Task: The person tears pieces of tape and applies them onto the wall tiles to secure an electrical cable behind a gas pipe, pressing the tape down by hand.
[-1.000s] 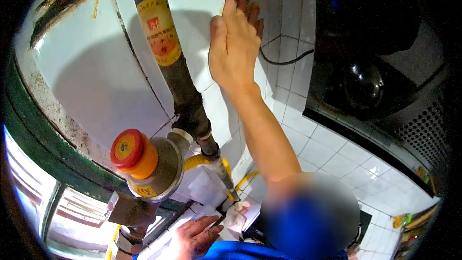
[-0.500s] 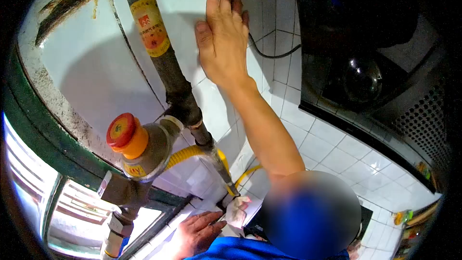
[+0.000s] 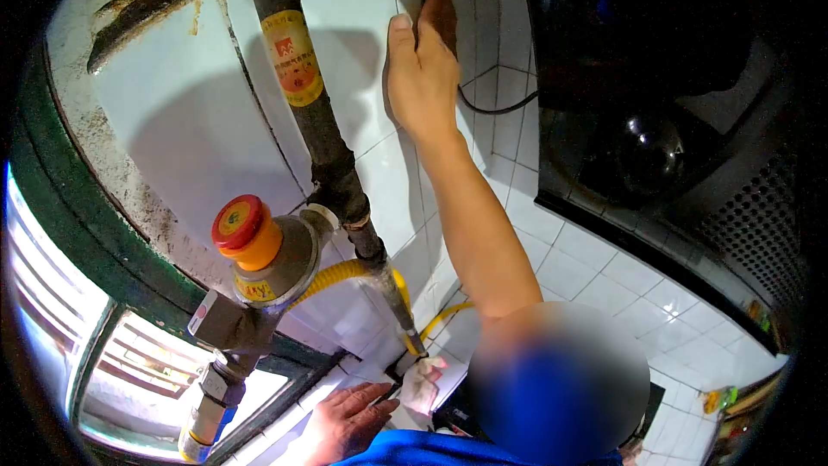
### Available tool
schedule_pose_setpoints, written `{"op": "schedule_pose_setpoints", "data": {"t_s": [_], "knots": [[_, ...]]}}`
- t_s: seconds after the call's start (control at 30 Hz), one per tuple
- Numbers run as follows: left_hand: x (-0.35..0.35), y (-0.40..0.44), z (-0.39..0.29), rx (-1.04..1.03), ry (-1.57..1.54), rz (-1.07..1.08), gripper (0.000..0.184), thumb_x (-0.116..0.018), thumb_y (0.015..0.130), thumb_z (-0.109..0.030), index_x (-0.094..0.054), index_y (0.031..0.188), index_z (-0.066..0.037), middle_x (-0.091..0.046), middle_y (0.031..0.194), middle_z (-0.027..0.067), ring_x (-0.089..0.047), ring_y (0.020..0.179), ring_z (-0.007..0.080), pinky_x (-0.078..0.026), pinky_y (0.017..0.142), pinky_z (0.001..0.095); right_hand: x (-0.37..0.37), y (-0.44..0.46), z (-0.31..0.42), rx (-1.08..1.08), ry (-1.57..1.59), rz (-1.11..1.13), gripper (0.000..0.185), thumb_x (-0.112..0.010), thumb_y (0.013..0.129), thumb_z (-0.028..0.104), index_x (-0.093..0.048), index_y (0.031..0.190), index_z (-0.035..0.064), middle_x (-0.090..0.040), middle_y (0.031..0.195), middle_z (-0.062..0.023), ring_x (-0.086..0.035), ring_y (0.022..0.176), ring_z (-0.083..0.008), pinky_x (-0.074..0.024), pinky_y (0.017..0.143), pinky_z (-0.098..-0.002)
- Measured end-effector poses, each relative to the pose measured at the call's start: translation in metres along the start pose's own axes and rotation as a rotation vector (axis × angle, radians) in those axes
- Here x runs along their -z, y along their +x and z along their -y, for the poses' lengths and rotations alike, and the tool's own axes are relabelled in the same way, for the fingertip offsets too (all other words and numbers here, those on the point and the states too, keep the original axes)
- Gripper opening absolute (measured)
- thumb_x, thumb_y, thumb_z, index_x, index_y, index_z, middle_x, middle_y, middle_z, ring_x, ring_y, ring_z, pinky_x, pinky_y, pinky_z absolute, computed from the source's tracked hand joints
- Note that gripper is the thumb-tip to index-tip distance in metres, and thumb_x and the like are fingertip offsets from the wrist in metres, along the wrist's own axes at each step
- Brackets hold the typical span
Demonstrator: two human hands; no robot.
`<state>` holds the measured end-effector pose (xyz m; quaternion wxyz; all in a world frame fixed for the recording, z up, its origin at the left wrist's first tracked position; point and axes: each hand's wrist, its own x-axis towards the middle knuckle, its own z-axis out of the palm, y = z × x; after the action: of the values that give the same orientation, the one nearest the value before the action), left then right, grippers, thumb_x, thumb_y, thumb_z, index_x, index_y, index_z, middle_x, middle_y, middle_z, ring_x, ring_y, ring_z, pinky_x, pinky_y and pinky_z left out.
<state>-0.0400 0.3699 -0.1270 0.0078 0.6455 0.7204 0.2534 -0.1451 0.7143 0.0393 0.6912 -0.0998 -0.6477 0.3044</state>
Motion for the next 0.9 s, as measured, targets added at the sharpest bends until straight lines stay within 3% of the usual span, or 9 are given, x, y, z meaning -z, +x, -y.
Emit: {"op": "schedule_pose_setpoints", "data": {"t_s": [0.07,0.13,0.17,0.23,0.27,0.33,0.47,0.57,0.9], "knots": [[-0.003,-0.005,0.000,0.012,-0.025,-0.006,0.032,-0.075,0.079,-0.015,-0.070,0.110,-0.016,-0.068,0.118,0.0115,-0.068,0.100,0.0319,-0.057,0.081,0.0419,0.000,0.000,0.002,0.036,0.000,-0.057,0.057,-0.041,0.101,0.041,-0.055,0.131,-0.0054,-0.058,0.120,-0.0369,-0.053,0.117,-0.0510,-0.0369,0.105,-0.0516],[-0.002,-0.005,-0.004,0.016,-0.035,-0.010,0.031,-0.074,0.079,-0.014,-0.070,0.109,-0.015,-0.068,0.118,0.0120,-0.068,0.100,0.0322,-0.057,0.081,0.0422,0.016,0.004,0.011,-0.073,0.020,0.097,0.068,-0.038,0.101,0.047,-0.040,0.144,-0.0051,-0.046,0.139,-0.0357,-0.043,0.131,-0.0500,-0.0304,0.112,-0.0489],[-0.001,-0.006,-0.005,0.019,-0.043,-0.014,0.030,-0.074,0.079,-0.014,-0.070,0.109,-0.014,-0.068,0.118,0.0126,-0.068,0.100,0.0324,-0.056,0.081,0.0425,0.023,0.010,0.019,-0.073,0.018,0.094,0.068,-0.038,0.101,0.047,-0.040,0.144,-0.0051,-0.046,0.139,-0.0357,-0.043,0.131,-0.0500,-0.0304,0.112,-0.0489],[0.002,-0.009,-0.006,0.039,-0.021,-0.009,0.030,-0.074,0.078,-0.013,-0.070,0.108,-0.014,-0.068,0.117,0.0129,-0.068,0.100,0.0326,-0.057,0.081,0.0425,0.030,0.024,0.033,-0.453,0.000,0.358,0.084,-0.036,0.097,0.062,-0.042,0.142,-0.0087,-0.048,0.141,-0.0313,-0.042,0.135,-0.0432,-0.0299,0.113,-0.0431],[0.003,-0.012,-0.006,0.062,-0.003,-0.002,0.030,-0.075,0.078,-0.012,-0.070,0.107,-0.013,-0.068,0.117,0.0132,-0.068,0.100,0.0327,-0.057,0.080,0.0424,0.018,0.026,0.026,-0.452,0.002,0.358,0.084,-0.036,0.097,0.062,-0.042,0.142,-0.0087,-0.048,0.141,-0.0313,-0.042,0.135,-0.0432,-0.0299,0.113,-0.0431],[0.004,-0.018,-0.003,0.069,0.010,-0.020,0.030,-0.076,0.077,-0.012,-0.070,0.107,-0.013,-0.068,0.117,0.0132,-0.069,0.099,0.0327,-0.057,0.080,0.0423,-0.011,0.028,0.008,0.007,0.101,-0.162,0.089,-0.035,0.093,0.069,-0.053,0.136,-0.0067,-0.050,0.140,-0.0314,-0.042,0.136,-0.0427,-0.0292,0.113,-0.0426],[0.002,-0.028,0.003,0.071,0.030,-0.022,0.031,-0.076,0.075,-0.012,-0.070,0.106,-0.013,-0.068,0.116,0.0129,-0.068,0.099,0.0325,-0.057,0.081,0.0424,0.014,0.033,0.022,-0.296,-0.090,0.198,0.087,-0.034,0.093,0.070,-0.048,0.142,-0.0015,-0.041,0.148,-0.0284,-0.034,0.142,-0.0413,-0.0253,0.116,-0.0408],[-0.002,-0.033,0.008,0.062,0.039,-0.050,0.031,-0.076,0.075,-0.011,-0.070,0.106,-0.013,-0.068,0.116,0.0126,-0.068,0.099,0.0323,-0.057,0.080,0.0426,0.024,0.034,0.045,-0.466,-0.009,0.408,0.084,-0.031,0.095,0.068,-0.036,0.151,0.0047,-0.029,0.158,-0.0222,-0.026,0.146,-0.0395,-0.0215,0.118,-0.0394],[-0.006,-0.040,0.013,0.089,0.076,-0.057,0.032,-0.075,0.075,-0.010,-0.070,0.106,-0.014,-0.068,0.116,0.0115,-0.068,0.099,0.0313,-0.057,0.079,0.0423,0.012,0.044,0.038,-0.097,0.027,0.139,0.078,-0.038,0.098,0.060,-0.031,0.153,0.0054,-0.026,0.159,-0.0195,-0.024,0.147,-0.0366,-0.0202,0.120,-0.0410]]}}
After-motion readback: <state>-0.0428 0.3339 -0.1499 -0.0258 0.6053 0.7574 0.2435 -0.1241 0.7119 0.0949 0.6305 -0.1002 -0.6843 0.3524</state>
